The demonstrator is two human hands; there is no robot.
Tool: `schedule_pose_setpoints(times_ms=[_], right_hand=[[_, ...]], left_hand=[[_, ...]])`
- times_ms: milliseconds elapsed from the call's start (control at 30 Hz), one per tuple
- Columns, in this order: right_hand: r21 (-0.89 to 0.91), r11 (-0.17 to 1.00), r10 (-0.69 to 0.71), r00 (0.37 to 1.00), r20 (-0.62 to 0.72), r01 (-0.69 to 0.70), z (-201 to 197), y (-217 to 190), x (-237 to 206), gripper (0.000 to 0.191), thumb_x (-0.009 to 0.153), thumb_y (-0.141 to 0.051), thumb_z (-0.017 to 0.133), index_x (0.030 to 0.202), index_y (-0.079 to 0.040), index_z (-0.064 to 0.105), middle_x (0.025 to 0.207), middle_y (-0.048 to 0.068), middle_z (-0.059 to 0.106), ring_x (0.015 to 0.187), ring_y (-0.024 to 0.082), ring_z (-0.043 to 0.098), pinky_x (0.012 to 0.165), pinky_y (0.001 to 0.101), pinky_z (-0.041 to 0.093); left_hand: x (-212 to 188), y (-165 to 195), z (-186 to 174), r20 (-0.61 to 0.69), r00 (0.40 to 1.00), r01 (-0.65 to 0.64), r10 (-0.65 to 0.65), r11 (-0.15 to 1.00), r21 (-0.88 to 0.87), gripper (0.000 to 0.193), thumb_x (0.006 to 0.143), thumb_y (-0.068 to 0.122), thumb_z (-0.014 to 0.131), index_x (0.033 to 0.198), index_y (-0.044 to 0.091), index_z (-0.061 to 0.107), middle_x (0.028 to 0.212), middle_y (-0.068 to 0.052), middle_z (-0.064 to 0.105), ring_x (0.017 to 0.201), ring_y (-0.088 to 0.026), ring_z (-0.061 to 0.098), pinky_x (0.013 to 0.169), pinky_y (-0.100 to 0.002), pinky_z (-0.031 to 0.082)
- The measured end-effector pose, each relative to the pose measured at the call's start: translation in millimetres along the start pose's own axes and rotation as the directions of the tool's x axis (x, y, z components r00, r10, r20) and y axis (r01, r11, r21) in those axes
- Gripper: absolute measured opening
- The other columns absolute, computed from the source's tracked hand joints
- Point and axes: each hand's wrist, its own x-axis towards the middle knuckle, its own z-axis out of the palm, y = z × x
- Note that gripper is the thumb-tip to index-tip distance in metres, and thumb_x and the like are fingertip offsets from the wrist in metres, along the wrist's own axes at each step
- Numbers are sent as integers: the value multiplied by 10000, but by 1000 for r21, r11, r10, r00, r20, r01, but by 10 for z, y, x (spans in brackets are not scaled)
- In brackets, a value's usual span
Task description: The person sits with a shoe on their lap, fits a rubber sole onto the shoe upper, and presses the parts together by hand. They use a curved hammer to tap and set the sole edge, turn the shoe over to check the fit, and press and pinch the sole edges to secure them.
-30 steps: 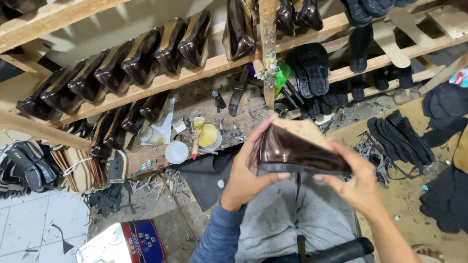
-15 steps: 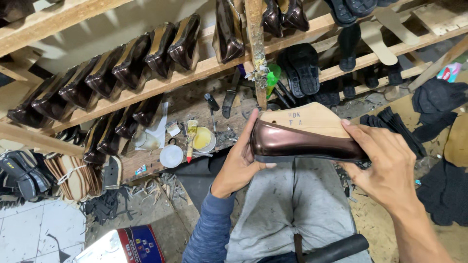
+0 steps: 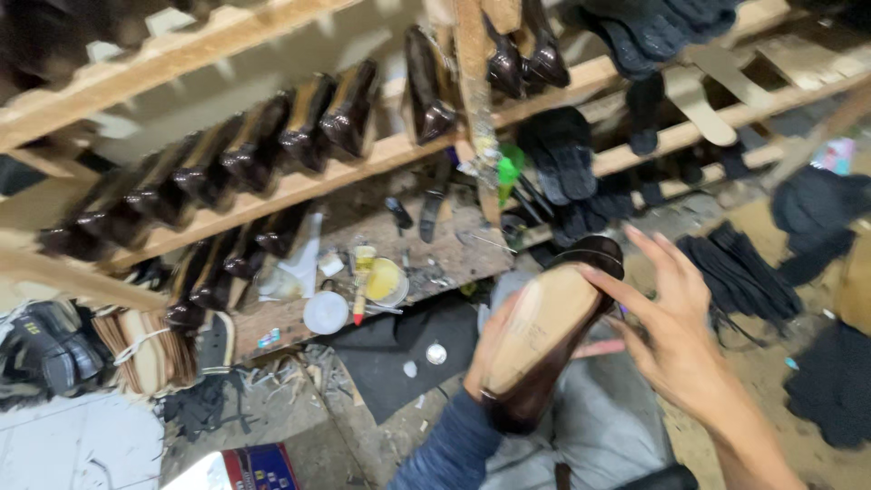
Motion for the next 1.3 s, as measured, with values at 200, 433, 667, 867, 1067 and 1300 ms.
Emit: schedule_pose_setpoints(times_ms=[200, 433, 667, 867, 1067, 1300], right_hand=[[945, 209, 299, 937, 182, -250, 371, -232, -703, 1136, 636, -153, 931, 1604, -61, 343, 1586, 221, 412, 1446, 304, 444, 1146, 409, 354], [393, 908, 260, 930, -258, -145, 850, -470, -1080, 830, 729, -37, 815, 1471, -118, 451, 1557, 249, 450, 1427, 409, 510, 1137, 478, 449], [304, 939, 265, 900, -347, -159, 1012, -577, -1127, 820, 737, -105, 813, 1449, -103, 406, 1539, 283, 400, 1398, 466, 475, 1127, 510, 429], [334, 927, 294, 887, -356, -173, 1114, -581, -1212, 852, 729, -132, 828, 1456, -102, 385, 1530, 297, 381, 1382, 472, 471, 1120, 527, 428], [293, 947, 239, 894, -379, -129, 1093, -578, -1194, 870, 741, -130, 824, 1482, -138, 368, 1537, 304, 362, 1400, 478, 447, 1134, 537, 416], [328, 935, 262, 884, -387, -134, 1181, -519, -1332, 903, 727, -92, 832, 1497, -150, 362, 1543, 296, 375, 1420, 448, 453, 1147, 518, 420]], left_hand=[[62, -64, -60, -109, 737, -337, 667, 503, 796, 681, 976, 286, 582, 1568, 54, 342, 1456, -172, 511, 1312, -298, 518, 1133, -431, 397], [175, 200, -184, -122, 916, -302, 383, 856, 419, 640, 1114, 482, 344, 1498, -24, 423, 1412, -208, 584, 1254, -317, 608, 1084, -444, 491], [204, 208, -357, -115, 917, -291, 381, 841, 457, 569, 1144, 421, 317, 1480, -11, 473, 1412, -180, 600, 1258, -272, 617, 1111, -421, 477], [188, 240, -327, -148, 934, -229, 325, 863, 451, 513, 1134, 364, 348, 1474, 3, 480, 1409, -162, 608, 1254, -254, 622, 1111, -412, 480], [199, 244, -317, -162, 942, -202, 294, 882, 425, 511, 1131, 369, 355, 1466, 7, 487, 1399, -173, 609, 1245, -263, 623, 1097, -418, 486], [176, 216, -305, -128, 944, -222, 305, 872, 435, 500, 1136, 362, 357, 1477, 15, 476, 1411, -161, 604, 1258, -250, 619, 1115, -415, 477]])
